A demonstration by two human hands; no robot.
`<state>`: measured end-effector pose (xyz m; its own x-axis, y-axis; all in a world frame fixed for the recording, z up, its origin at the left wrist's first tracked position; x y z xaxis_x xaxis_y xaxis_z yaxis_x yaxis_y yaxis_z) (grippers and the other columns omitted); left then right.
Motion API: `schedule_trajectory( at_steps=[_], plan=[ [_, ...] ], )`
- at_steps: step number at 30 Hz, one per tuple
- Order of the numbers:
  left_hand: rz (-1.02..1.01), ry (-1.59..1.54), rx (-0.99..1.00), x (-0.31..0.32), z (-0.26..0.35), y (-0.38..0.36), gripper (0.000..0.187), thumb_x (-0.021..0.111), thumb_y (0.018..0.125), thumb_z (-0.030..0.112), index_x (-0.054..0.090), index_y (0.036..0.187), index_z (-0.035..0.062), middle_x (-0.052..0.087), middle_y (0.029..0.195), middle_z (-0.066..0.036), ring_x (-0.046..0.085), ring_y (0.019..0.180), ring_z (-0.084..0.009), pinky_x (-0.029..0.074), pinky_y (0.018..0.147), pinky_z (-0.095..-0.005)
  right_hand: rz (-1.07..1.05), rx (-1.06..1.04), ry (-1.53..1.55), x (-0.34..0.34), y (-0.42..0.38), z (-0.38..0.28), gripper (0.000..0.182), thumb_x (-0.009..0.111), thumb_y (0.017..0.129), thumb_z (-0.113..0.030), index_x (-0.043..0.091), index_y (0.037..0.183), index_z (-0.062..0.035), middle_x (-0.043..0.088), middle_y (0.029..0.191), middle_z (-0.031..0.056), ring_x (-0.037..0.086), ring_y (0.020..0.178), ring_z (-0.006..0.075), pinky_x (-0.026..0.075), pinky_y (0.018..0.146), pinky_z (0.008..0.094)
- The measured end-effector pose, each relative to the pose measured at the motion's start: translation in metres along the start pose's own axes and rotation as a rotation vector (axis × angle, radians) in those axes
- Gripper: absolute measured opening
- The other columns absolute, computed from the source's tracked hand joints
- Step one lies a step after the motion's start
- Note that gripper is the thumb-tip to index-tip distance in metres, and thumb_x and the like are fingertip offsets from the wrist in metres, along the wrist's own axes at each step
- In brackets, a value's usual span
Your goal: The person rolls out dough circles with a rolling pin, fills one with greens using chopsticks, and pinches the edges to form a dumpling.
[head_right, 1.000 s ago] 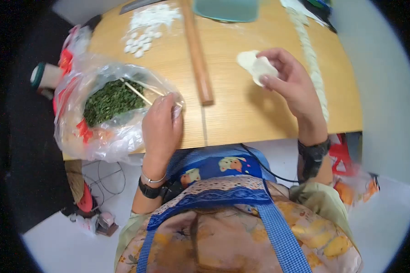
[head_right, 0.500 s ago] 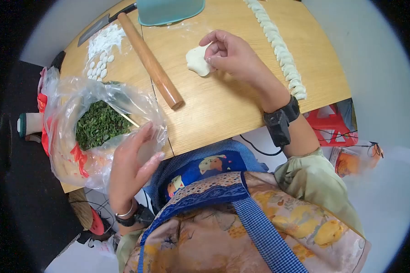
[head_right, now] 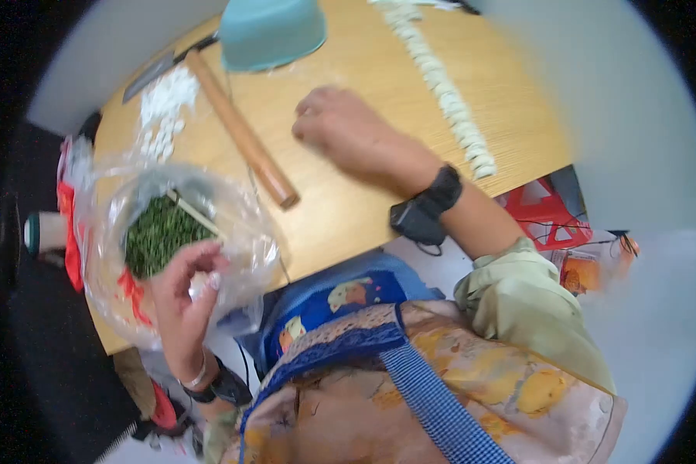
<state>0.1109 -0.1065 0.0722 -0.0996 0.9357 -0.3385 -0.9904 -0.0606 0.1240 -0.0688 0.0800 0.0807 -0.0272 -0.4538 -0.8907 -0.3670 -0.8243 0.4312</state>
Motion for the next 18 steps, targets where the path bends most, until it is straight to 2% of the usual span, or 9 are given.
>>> schedule_trajectory(
  at_steps=[2, 6, 8, 9, 10, 12, 15, 16, 18],
  plan=[
    [0.024, -0.010, -0.011, 0.005, -0.005, 0.000, 0.038, 0.065, 0.077, -0.001, 0.067, 0.114, -0.0016, 0.070, 0.095, -0.010, 0.066, 0.087, -0.0178, 0.051, 0.082, -0.0302, 0.037, 0.024, 0.039, -0.003, 0.001, 0.004, 0.007, 0.065, 0.079, -0.008, 0.065, 0.084, -0.0026, 0.065, 0.100, 0.0138, 0.059, 0.099, 0.0349, 0.047, 0.087, 0.0446],
    [0.035, -0.045, -0.043, 0.013, -0.011, 0.000, 0.032, 0.065, 0.080, -0.002, 0.067, 0.112, -0.0024, 0.070, 0.094, -0.009, 0.065, 0.087, -0.0166, 0.051, 0.081, -0.0296, 0.091, 0.038, 0.036, -0.015, -0.004, 0.005, 0.008, 0.065, 0.082, -0.006, 0.059, 0.085, -0.0033, 0.061, 0.098, 0.0130, 0.057, 0.097, 0.0338, 0.045, 0.086, 0.0438],
    [0.029, -0.053, -0.072, 0.015, -0.011, 0.000, 0.030, 0.065, 0.082, -0.001, 0.067, 0.113, -0.0029, 0.069, 0.095, -0.009, 0.065, 0.086, -0.0165, 0.051, 0.081, -0.0303, 0.046, 0.172, 0.113, -0.017, -0.004, 0.010, 0.011, 0.066, 0.080, -0.008, 0.058, 0.085, -0.0042, 0.062, 0.092, 0.0127, 0.058, 0.093, 0.0337, 0.045, 0.085, 0.0449],
    [0.014, -0.039, -0.053, 0.017, -0.010, -0.001, 0.030, 0.065, 0.082, -0.001, 0.067, 0.113, -0.0029, 0.069, 0.095, -0.009, 0.065, 0.086, -0.0165, 0.051, 0.081, -0.0303, 0.096, 0.159, 0.139, -0.024, -0.003, 0.006, 0.014, 0.067, 0.081, -0.010, 0.057, 0.088, -0.0041, 0.061, 0.084, 0.0136, 0.060, 0.083, 0.0345, 0.047, 0.077, 0.0446],
    [0.032, -0.119, -0.073, 0.018, -0.013, -0.001, 0.033, 0.066, 0.084, 0.002, 0.064, 0.117, -0.0030, 0.068, 0.100, -0.010, 0.064, 0.090, -0.0167, 0.050, 0.083, -0.0301, 0.118, 0.168, 0.133, -0.032, 0.001, -0.003, 0.014, 0.067, 0.081, -0.010, 0.057, 0.088, -0.0041, 0.061, 0.084, 0.0136, 0.060, 0.083, 0.0345, 0.047, 0.077, 0.0446],
    [0.044, -0.184, -0.076, 0.023, -0.011, 0.004, 0.037, 0.067, 0.086, 0.004, 0.061, 0.122, -0.0031, 0.066, 0.105, -0.010, 0.063, 0.093, -0.0168, 0.050, 0.085, -0.0300, 0.170, 0.287, 0.499, -0.034, 0.007, -0.025, 0.014, 0.066, 0.083, -0.011, 0.056, 0.090, -0.0040, 0.060, 0.078, 0.0150, 0.061, 0.075, 0.0359, 0.047, 0.067, 0.0444],
    [0.122, -0.392, 0.032, 0.023, -0.003, 0.010, 0.051, 0.069, 0.089, 0.014, 0.047, 0.133, -0.0016, 0.057, 0.120, -0.011, 0.057, 0.105, -0.0165, 0.046, 0.092, -0.0298, 0.135, 0.144, 0.691, -0.025, 0.024, -0.080, 0.015, 0.064, 0.083, -0.010, 0.055, 0.093, -0.0039, 0.060, 0.077, 0.0155, 0.062, 0.073, 0.0363, 0.047, 0.064, 0.0438],
    [0.111, -0.376, 0.040, 0.026, -0.005, 0.009, 0.051, 0.069, 0.089, 0.014, 0.047, 0.133, -0.0016, 0.057, 0.120, -0.011, 0.057, 0.105, -0.0165, 0.046, 0.092, -0.0298, 0.108, 0.106, 0.762, -0.022, 0.028, -0.097, 0.015, 0.063, 0.082, -0.009, 0.055, 0.093, -0.0041, 0.061, 0.077, 0.0152, 0.063, 0.074, 0.0360, 0.048, 0.065, 0.0438],
    [0.236, -0.426, 0.083, 0.019, -0.007, 0.006, 0.044, 0.068, 0.091, 0.017, 0.049, 0.128, -0.0009, 0.057, 0.117, -0.009, 0.056, 0.103, -0.0154, 0.046, 0.090, -0.0296, 0.081, 0.097, 0.784, -0.012, 0.032, -0.115, 0.015, 0.063, 0.081, -0.008, 0.055, 0.093, -0.0039, 0.061, 0.079, 0.0148, 0.063, 0.076, 0.0360, 0.048, 0.067, 0.0436]
  ],
)
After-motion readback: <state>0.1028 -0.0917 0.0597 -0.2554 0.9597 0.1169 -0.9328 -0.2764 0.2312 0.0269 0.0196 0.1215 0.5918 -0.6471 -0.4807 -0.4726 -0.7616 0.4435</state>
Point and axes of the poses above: each hand's wrist, its own y-axis towards the middle knuckle, its own x-axis out of the palm, z = x × y, the point moved 8 cm from there along y, towards the middle knuckle
